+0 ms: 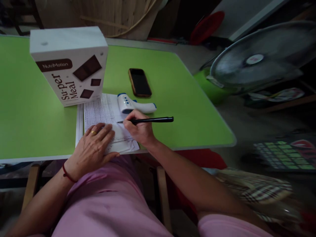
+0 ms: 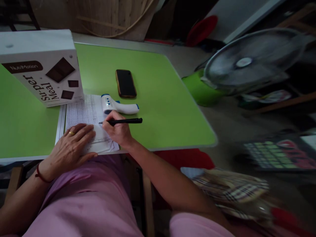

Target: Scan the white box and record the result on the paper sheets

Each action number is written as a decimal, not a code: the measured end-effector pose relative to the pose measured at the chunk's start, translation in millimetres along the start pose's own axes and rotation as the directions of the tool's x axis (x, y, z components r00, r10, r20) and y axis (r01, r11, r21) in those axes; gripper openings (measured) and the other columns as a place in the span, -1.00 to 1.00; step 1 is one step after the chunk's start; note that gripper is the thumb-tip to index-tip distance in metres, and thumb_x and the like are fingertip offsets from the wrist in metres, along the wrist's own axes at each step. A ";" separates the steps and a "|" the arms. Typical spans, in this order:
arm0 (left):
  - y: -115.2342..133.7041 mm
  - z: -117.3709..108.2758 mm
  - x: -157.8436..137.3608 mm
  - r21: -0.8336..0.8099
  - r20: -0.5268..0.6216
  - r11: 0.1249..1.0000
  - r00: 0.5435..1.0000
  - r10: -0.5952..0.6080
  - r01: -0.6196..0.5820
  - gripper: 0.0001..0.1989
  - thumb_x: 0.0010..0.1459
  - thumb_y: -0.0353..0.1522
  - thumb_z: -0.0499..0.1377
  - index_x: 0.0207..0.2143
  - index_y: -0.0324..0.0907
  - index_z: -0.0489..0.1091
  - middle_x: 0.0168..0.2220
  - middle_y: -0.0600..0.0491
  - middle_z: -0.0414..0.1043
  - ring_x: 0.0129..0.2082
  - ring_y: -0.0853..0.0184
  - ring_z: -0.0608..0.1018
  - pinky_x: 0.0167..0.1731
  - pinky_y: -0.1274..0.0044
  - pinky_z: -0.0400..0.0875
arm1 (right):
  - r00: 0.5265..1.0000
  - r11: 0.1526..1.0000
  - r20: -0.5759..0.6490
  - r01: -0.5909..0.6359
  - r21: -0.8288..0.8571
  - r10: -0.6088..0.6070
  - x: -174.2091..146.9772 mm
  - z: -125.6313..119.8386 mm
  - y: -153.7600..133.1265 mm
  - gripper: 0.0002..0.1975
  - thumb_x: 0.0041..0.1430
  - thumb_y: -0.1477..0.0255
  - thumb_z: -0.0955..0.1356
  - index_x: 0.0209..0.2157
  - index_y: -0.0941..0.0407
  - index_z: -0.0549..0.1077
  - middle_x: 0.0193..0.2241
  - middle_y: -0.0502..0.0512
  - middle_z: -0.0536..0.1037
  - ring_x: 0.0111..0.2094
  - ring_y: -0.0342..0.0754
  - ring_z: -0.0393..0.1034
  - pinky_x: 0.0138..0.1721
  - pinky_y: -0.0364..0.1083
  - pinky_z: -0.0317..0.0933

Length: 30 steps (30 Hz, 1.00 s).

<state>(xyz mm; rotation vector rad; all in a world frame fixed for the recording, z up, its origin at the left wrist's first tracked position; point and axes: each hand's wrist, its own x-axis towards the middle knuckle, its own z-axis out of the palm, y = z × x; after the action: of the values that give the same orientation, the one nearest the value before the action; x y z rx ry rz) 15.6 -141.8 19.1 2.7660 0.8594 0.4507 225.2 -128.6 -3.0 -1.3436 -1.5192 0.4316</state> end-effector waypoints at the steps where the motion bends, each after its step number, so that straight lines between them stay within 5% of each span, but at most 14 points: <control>1: 0.1 -0.1 0.0 -0.002 0.001 1.000 1.000 -0.001 0.001 -0.43 0.24 -0.06 0.20 0.11 -0.31 0.32 0.19 -0.21 0.32 0.18 -0.05 0.33 0.14 0.13 0.31 | 1.000 1.000 -0.010 -0.002 0.003 0.002 0.0 0.1 -0.4 -0.88 -0.03 0.44 0.31 -0.59 0.05 0.29 -0.67 -0.12 0.31 -0.62 -0.18 0.14 -0.54 -0.14 0.14; 25: -1.1 1.9 -0.3 0.005 0.001 1.000 1.000 -0.006 0.006 -0.43 0.26 -0.05 0.18 0.12 -0.28 0.30 0.20 -0.19 0.31 0.19 -0.04 0.32 0.15 0.13 0.31 | 1.000 1.000 -0.012 0.013 0.000 -0.013 -2.0 2.1 2.5 -0.89 0.03 0.45 0.33 -0.53 0.06 0.33 -0.64 -0.12 0.34 -0.60 -0.18 0.19 -0.52 -0.13 0.18; 30: 1.3 -2.5 -4.3 -0.051 -0.043 0.998 0.999 0.028 -0.030 -0.51 0.30 -0.08 0.14 0.05 -0.31 0.35 0.13 -0.23 0.37 0.15 -0.06 0.36 0.12 0.11 0.35 | 0.979 0.973 0.030 0.205 -0.103 -0.203 -3.9 -2.3 -0.2 -0.95 0.20 0.42 0.32 -0.32 0.06 0.43 -0.46 -0.02 0.51 -0.45 -0.11 0.39 -0.37 -0.09 0.34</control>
<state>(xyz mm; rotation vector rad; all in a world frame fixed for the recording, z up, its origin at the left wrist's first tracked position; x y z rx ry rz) 12.1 -145.1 20.8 2.7343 0.8061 0.5301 226.5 -132.9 -3.6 -1.2502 -1.6970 0.2370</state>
